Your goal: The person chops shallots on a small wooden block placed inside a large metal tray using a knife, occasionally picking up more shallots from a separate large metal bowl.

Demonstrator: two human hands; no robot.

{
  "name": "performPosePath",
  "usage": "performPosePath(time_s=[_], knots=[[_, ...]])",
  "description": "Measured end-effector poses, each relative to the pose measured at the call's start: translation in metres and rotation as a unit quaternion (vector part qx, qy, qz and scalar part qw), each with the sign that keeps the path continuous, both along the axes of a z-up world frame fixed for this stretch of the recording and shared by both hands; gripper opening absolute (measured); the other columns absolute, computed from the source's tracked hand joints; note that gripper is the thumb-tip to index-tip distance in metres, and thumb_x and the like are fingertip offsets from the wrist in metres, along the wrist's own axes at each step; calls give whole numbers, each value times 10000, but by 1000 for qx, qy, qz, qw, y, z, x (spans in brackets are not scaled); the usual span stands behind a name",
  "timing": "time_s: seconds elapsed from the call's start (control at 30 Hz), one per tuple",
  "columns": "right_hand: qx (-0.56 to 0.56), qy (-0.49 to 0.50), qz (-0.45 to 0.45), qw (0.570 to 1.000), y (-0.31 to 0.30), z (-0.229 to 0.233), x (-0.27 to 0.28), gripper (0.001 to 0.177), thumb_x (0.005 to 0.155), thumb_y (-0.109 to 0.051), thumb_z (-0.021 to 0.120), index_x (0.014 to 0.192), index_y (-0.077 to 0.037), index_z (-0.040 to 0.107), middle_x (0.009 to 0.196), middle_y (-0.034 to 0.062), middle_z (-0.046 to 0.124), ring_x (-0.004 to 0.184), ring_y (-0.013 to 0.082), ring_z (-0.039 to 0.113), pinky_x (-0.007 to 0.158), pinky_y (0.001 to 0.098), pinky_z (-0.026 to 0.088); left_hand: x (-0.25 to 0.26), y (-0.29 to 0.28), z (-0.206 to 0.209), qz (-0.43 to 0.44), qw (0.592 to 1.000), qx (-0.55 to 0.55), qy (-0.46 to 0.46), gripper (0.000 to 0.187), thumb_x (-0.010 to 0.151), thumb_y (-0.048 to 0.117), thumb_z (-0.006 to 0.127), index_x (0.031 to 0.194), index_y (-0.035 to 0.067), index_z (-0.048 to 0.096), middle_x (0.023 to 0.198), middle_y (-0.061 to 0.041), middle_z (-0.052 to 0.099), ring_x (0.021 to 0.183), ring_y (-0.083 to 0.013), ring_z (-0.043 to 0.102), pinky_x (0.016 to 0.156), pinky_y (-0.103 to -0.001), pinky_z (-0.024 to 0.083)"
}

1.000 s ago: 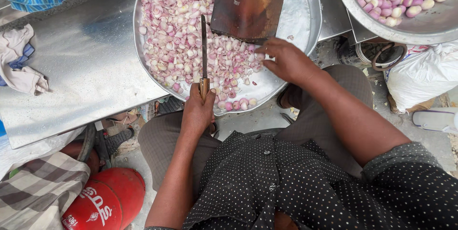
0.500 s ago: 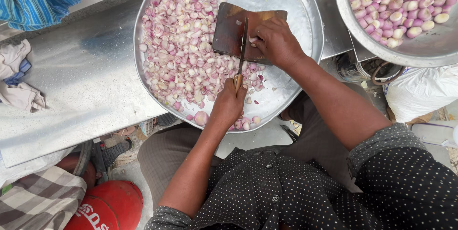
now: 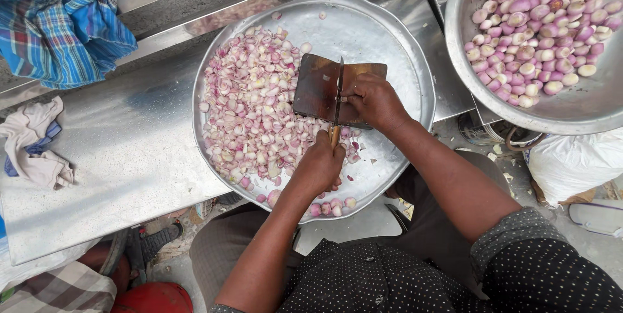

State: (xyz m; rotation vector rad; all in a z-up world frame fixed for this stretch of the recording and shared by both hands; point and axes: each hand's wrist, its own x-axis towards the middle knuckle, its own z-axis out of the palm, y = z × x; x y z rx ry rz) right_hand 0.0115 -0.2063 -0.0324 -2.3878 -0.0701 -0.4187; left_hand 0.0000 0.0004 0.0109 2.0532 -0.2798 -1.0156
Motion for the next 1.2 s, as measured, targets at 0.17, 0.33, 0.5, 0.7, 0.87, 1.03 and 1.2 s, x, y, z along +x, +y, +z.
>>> performPosePath(time_s=[0.17, 0.33, 0.5, 0.7, 0.87, 1.03, 1.2], knots=[[-1, -29, 34, 999, -3, -8, 1, 103, 817, -21, 787, 900, -81, 780, 880, 68, 721, 868, 258, 700, 825, 377, 567, 4, -5, -28, -45, 998, 22, -32, 327, 1025, 185, 446, 1205, -60, 327, 776, -300, 685, 503, -302, 687, 427, -414, 535], [-5, -29, 12, 999, -4, -6, 3, 123, 798, -14, 805, 899, -82, 783, 899, 72, 732, 879, 258, 697, 818, 380, 564, 3, 0, -25, -47, 998, -26, -17, 389, 1039, 229, 465, 1199, -96, 326, 795, -283, 684, 494, -282, 696, 414, -409, 540], [13, 8, -12, 1000, -1, -3, 2, 130, 804, -4, 801, 908, -77, 780, 879, 73, 720, 867, 238, 699, 794, 363, 571, 3, 1, -16, -59, 997, -24, 33, 378, 1030, 207, 460, 1235, -65, 296, 769, -225, 670, 491, -249, 674, 400, -392, 517], [6, -6, -13, 1000, 0, -2, 2, 133, 810, 12, 799, 913, -70, 782, 874, 71, 708, 859, 239, 689, 786, 363, 569, -1, -2, -13, -47, 996, -5, 71, 388, 1051, 240, 443, 1265, -33, 271, 735, -215, 642, 476, -222, 624, 371, -381, 470], [29, 17, -21, 999, 1, -5, -1, 124, 810, 2, 795, 907, -71, 770, 892, 66, 710, 882, 223, 697, 789, 348, 580, 1, -2, -22, -30, 996, -53, 62, 369, 1046, 221, 450, 1243, -46, 289, 689, -152, 623, 474, -214, 643, 362, -361, 510], [9, 11, -20, 1000, 1, -3, 0, 109, 814, -15, 808, 890, -86, 779, 877, 66, 711, 867, 234, 700, 790, 360, 574, 6, 3, -17, -38, 995, -50, 84, 352, 1045, 230, 441, 1246, -24, 302, 635, -117, 612, 470, -212, 649, 338, -362, 472], [8, 15, -25, 1000, 2, 1, 2, 139, 800, 12, 801, 905, -77, 786, 864, 89, 702, 842, 260, 696, 768, 376, 569, 6, 2, -17, -60, 993, -21, 100, 354, 1049, 228, 434, 1267, -1, 274, 642, -140, 607, 465, -234, 631, 348, -378, 447]])
